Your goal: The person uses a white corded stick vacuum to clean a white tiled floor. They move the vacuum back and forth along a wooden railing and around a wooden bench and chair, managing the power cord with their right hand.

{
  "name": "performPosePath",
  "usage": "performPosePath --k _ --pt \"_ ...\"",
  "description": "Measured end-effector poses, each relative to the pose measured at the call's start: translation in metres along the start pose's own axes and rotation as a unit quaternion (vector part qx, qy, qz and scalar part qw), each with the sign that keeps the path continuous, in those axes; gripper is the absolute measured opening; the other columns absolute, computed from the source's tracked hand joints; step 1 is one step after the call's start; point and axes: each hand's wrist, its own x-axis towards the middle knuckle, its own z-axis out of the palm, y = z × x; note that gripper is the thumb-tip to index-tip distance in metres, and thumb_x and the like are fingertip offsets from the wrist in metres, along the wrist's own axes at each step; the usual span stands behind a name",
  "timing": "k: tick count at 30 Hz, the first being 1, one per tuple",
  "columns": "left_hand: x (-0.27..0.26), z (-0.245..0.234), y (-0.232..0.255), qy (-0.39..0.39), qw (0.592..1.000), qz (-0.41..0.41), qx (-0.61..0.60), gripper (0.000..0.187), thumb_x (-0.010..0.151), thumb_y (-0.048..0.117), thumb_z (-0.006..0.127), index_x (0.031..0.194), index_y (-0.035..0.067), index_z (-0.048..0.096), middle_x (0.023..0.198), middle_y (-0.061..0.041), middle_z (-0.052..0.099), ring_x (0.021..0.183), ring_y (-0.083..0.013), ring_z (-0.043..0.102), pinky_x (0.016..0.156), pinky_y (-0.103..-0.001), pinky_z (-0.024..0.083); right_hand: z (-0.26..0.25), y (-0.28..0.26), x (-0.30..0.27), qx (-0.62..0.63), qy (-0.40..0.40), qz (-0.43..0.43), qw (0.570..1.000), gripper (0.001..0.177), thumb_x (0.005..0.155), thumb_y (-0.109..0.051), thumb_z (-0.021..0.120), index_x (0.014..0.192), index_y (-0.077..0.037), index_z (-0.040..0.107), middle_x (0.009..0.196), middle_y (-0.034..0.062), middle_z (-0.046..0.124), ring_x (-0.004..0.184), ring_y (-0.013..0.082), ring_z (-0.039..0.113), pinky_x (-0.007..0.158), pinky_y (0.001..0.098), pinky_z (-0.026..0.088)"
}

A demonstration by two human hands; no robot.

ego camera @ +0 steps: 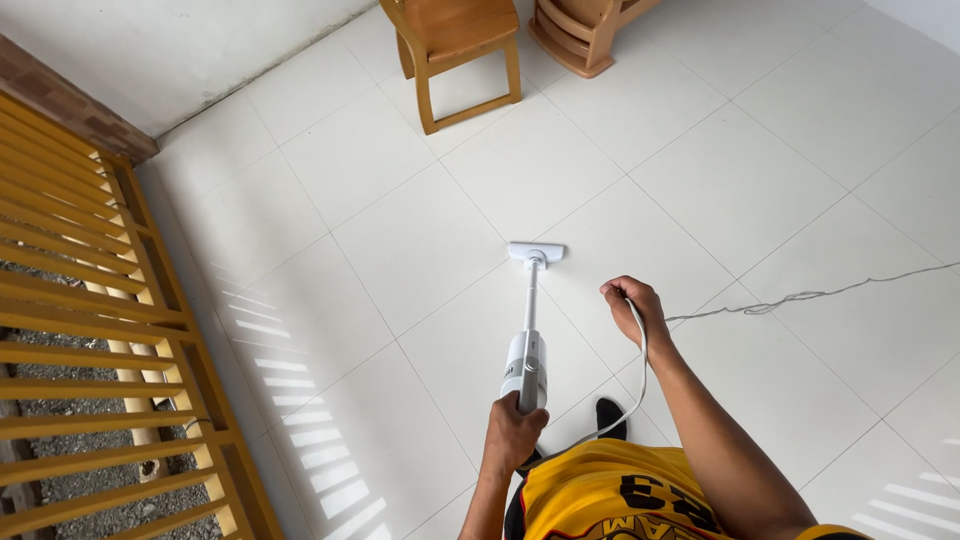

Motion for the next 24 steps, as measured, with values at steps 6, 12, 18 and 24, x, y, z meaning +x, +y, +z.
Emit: performPosePath --k 6,12,18,24 --pt "0.072 0.015 -0.038 0.03 0.998 0.037 0.04 0.022 0.075 0.019 0.064 0.072 0.01 0.044 0.066 -0.001 0.042 0.057 -0.0147 0.032 0.049 -0.034 0.027 0.003 0.003 0.0 -0.023 -0.008 0.008 1.0 0.021 0.096 -0.025 0.061 0.094 -0.008 0.073 0.076 0.0004 0.062 0.073 0.0143 0.054 0.071 0.0286 0.045" --pt "0.071 0.026 -0.003 -0.005 0.999 0.025 0.032 0.019 0.075 0.021 0.061 0.079 0.009 0.046 0.071 -0.002 0.044 0.06 -0.0152 0.035 0.05 -0.033 0.03 -0.003 0.009 0.0 -0.016 0.001 0.023 1.0 0.021 0.096 -0.023 0.059 0.099 -0.01 0.075 0.086 -0.0009 0.069 0.077 0.0135 0.057 0.074 0.0276 0.047" --pt "0.0 0.005 0.039 -0.066 0.991 -0.01 0.12 0.022 0.076 0.025 0.058 0.087 0.007 0.052 0.078 -0.003 0.047 0.064 -0.0158 0.038 0.052 -0.032 0.031 -0.012 0.006 -0.002 -0.01 0.018 0.048 0.999 0.02 0.097 -0.024 0.061 0.093 -0.009 0.073 0.077 -0.0001 0.061 0.073 0.014 0.052 0.07 0.029 0.045" --pt "0.049 0.017 -0.008 -0.033 0.997 0.037 0.059 0.021 0.076 0.019 0.062 0.075 0.011 0.043 0.068 0.0 0.039 0.059 -0.0146 0.031 0.05 -0.033 0.027 -0.008 0.012 -0.002 -0.003 0.011 0.031 0.999 0.021 0.096 -0.023 0.06 0.096 -0.007 0.074 0.083 0.0006 0.066 0.075 0.0143 0.055 0.071 0.0287 0.046"
